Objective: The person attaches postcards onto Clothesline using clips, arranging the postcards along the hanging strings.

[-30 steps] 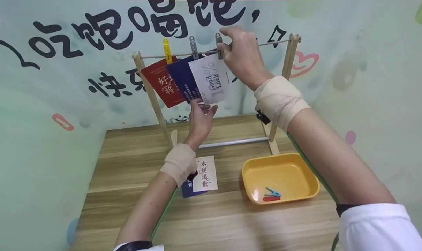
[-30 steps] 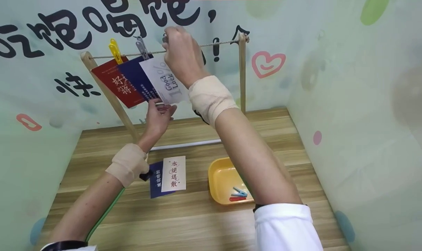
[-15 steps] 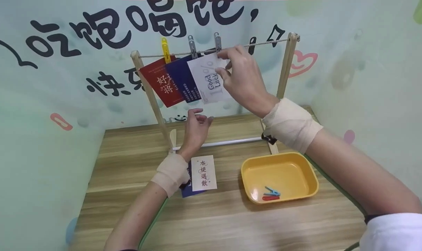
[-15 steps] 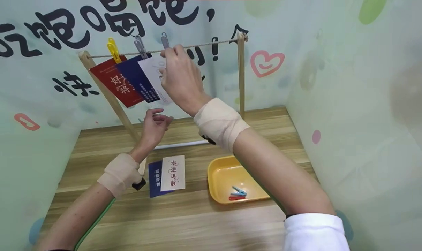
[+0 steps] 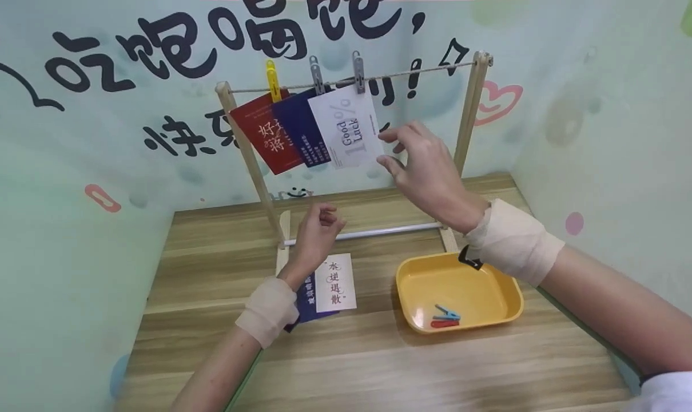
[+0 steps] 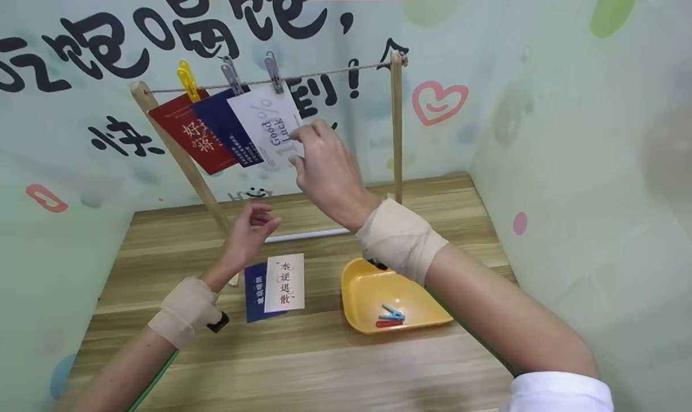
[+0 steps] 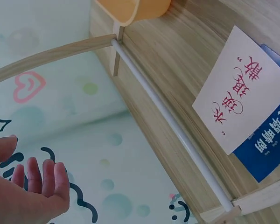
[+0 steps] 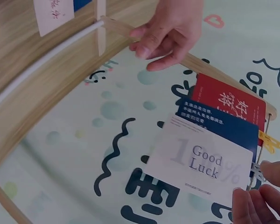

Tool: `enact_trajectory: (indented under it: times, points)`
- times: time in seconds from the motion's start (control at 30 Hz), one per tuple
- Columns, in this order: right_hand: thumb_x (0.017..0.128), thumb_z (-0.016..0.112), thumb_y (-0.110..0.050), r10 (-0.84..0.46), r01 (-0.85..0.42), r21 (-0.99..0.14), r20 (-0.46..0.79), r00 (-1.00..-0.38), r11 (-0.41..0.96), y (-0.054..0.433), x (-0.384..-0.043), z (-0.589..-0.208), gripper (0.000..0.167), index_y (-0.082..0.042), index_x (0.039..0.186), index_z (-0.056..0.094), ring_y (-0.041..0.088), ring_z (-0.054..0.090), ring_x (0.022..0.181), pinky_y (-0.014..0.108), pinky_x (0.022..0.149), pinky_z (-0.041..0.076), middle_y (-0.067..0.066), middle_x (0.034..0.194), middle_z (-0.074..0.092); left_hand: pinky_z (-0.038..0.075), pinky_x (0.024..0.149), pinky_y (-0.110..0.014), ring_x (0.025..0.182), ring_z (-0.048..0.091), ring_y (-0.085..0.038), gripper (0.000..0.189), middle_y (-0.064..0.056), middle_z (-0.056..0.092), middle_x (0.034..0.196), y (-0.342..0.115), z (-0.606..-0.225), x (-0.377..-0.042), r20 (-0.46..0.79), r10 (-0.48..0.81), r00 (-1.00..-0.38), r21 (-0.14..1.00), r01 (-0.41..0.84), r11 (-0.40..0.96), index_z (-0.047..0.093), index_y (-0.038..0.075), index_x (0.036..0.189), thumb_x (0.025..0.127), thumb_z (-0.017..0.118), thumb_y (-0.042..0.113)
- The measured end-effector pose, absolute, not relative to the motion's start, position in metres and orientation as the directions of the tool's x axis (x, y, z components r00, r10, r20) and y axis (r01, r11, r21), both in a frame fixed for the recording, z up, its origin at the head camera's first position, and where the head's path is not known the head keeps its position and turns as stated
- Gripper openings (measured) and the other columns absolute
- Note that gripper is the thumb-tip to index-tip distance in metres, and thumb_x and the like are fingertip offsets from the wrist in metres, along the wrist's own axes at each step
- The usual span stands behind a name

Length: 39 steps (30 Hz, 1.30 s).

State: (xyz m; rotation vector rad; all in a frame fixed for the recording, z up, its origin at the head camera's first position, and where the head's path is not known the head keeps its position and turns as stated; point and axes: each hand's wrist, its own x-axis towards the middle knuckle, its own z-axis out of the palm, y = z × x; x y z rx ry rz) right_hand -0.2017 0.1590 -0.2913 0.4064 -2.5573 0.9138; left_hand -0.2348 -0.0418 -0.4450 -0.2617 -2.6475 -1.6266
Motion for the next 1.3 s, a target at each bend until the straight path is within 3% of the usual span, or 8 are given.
enact_trajectory:
  times: [0.47,0.77,1.0,1.3]
  points:
    - [0.090,0.075,-0.009,-0.211,-0.421,-0.454,0.443,-0.871,0.785,0.179,-0.176,-0.321,0.030,0.000,0.117,0.068,0.030,0.067,0.103,0.042,0.089,0.058,0.015,0.115,0.065,0.053,0.100,-0.042,0.110,0.063,-0.031,0.033,-0.017,0.063,0.114,-0.061,-0.470,-0.220,0.096,0.133,-0.986,0.850,0.150,0.504,0.059,0.000,0.122,0.096,0.068,0.019]
    - [0.088,0.076,-0.008,-0.236,-0.471,-0.414,0.502,-0.832,0.779,0.203,-0.163,-0.333,0.025,0.000,0.111,0.070,0.030,0.065,0.098,0.043,0.083,0.058,0.015,0.110,0.065,0.051,0.102,-0.044,0.113,0.061,-0.033,0.037,-0.019,0.062,0.119,-0.066,-0.474,-0.202,0.087,0.159,-0.983,0.843,0.158,0.514,0.058,-0.001,0.123,0.096,0.067,0.023]
    - [0.088,0.076,-0.008,-0.180,-0.456,-0.414,0.553,-0.813,0.788,0.222,-0.153,-0.342,0.024,0.001,0.110,0.070,0.027,0.065,0.090,0.037,0.070,0.057,0.016,0.115,0.064,0.051,0.098,-0.045,0.107,0.060,-0.032,0.031,-0.019,0.061,0.113,-0.067,-0.478,-0.191,0.130,0.166,-0.977,0.820,0.200,0.536,0.059,-0.001,0.119,0.096,0.067,0.018]
    - [0.082,0.080,-0.002,-0.308,-0.569,-0.313,0.597,-0.740,0.761,0.231,-0.142,-0.385,0.025,0.001,0.104,0.070,0.030,0.066,0.095,0.038,0.076,0.059,0.019,0.112,0.063,0.053,0.091,-0.046,0.099,0.061,-0.034,0.029,-0.021,0.062,0.108,-0.061,-0.508,-0.186,0.194,0.144,-0.970,0.762,0.242,0.601,0.062,-0.004,0.113,0.093,0.070,0.014]
